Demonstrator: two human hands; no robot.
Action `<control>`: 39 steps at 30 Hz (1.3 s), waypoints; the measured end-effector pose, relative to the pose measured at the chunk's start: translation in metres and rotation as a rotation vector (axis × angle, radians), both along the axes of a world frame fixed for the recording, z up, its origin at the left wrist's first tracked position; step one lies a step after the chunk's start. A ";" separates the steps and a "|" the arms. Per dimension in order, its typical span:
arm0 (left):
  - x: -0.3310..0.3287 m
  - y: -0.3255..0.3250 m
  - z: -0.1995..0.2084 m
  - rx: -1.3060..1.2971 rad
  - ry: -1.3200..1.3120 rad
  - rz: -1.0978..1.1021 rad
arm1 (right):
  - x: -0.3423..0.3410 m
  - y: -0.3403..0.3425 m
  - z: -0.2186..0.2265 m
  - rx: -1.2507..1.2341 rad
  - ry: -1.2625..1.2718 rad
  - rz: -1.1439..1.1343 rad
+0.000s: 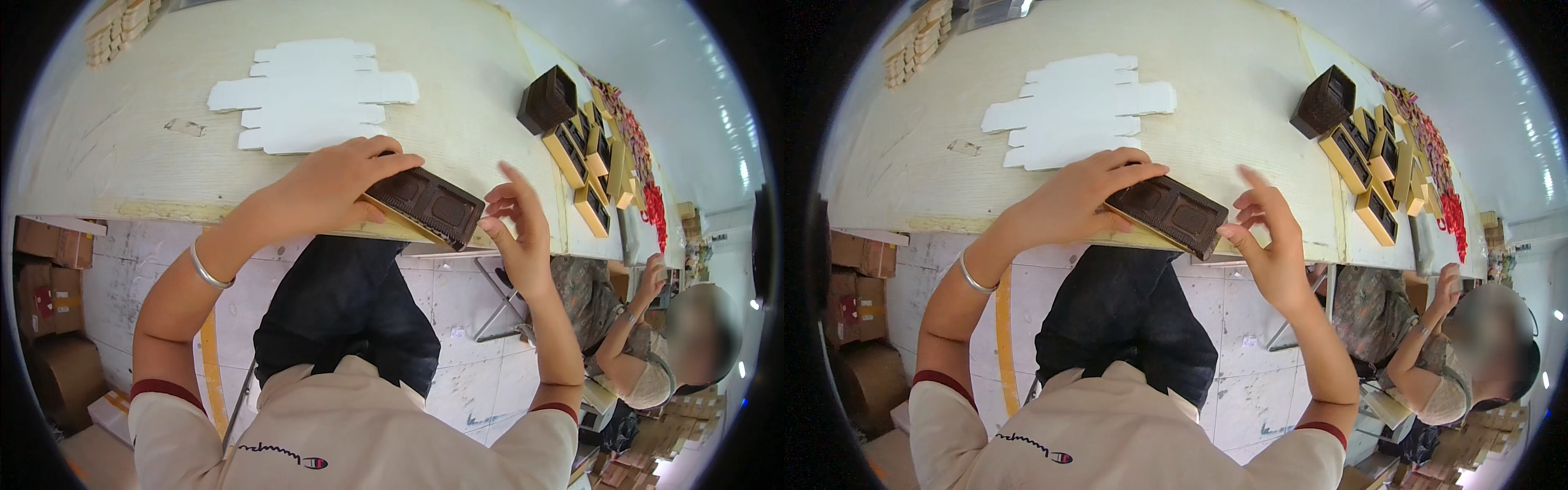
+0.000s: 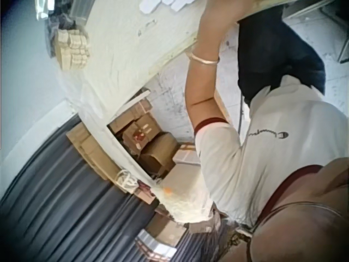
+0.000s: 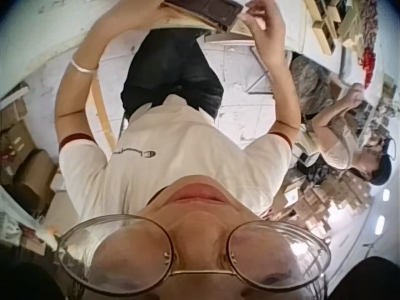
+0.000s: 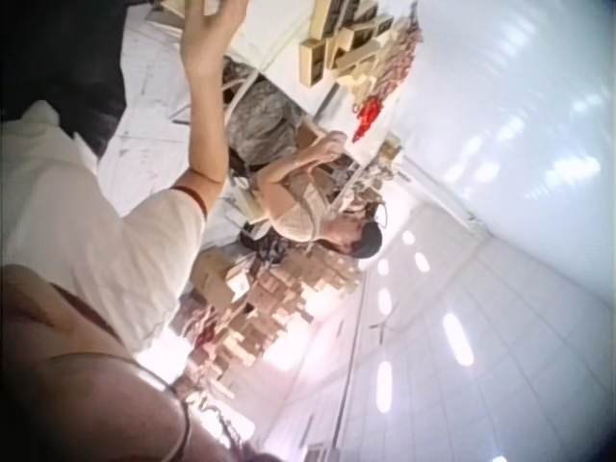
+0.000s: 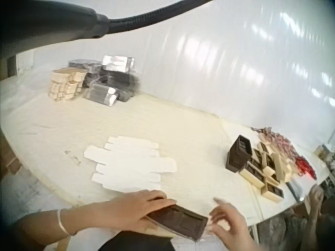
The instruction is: The person folds flat white cardboard pieces into small rectangular boxes. They then pick up a black plastic insert and place it inside each assembled box. The finished units are stacked on the table.
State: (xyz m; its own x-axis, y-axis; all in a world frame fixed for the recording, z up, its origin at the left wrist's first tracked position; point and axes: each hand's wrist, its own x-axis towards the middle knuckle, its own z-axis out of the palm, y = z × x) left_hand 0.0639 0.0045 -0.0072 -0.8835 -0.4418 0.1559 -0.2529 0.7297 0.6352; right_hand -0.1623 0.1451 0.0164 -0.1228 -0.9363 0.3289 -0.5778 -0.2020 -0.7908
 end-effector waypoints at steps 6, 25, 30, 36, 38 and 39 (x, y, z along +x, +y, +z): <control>0.000 0.001 -0.003 -0.069 0.040 0.043 | -0.012 -0.007 0.010 -0.182 0.738 0.402; -0.019 0.032 -0.005 -0.546 -0.106 0.075 | 0.007 -0.008 0.013 0.042 0.515 0.321; -0.015 0.019 -0.003 -0.321 -0.033 -0.023 | 0.011 0.000 -0.005 0.062 0.295 0.243; -0.016 0.013 -0.001 -0.315 -0.057 -0.027 | 0.012 -0.005 0.000 -0.013 0.677 0.279; -0.014 0.016 -0.004 -0.392 -0.042 -0.008 | 0.014 -0.005 0.004 0.127 0.677 0.313; -0.014 0.018 -0.006 -0.461 -0.027 0.004 | 0.016 -0.002 0.002 0.044 0.747 0.272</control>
State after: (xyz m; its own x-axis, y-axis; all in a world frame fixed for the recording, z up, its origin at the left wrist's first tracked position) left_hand 0.0498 0.0223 -0.0135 -0.8882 -0.3354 0.3141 -0.2686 0.9336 0.2373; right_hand -0.1461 0.1431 0.0188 0.3502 -0.9158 0.1965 -0.8933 -0.3896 -0.2241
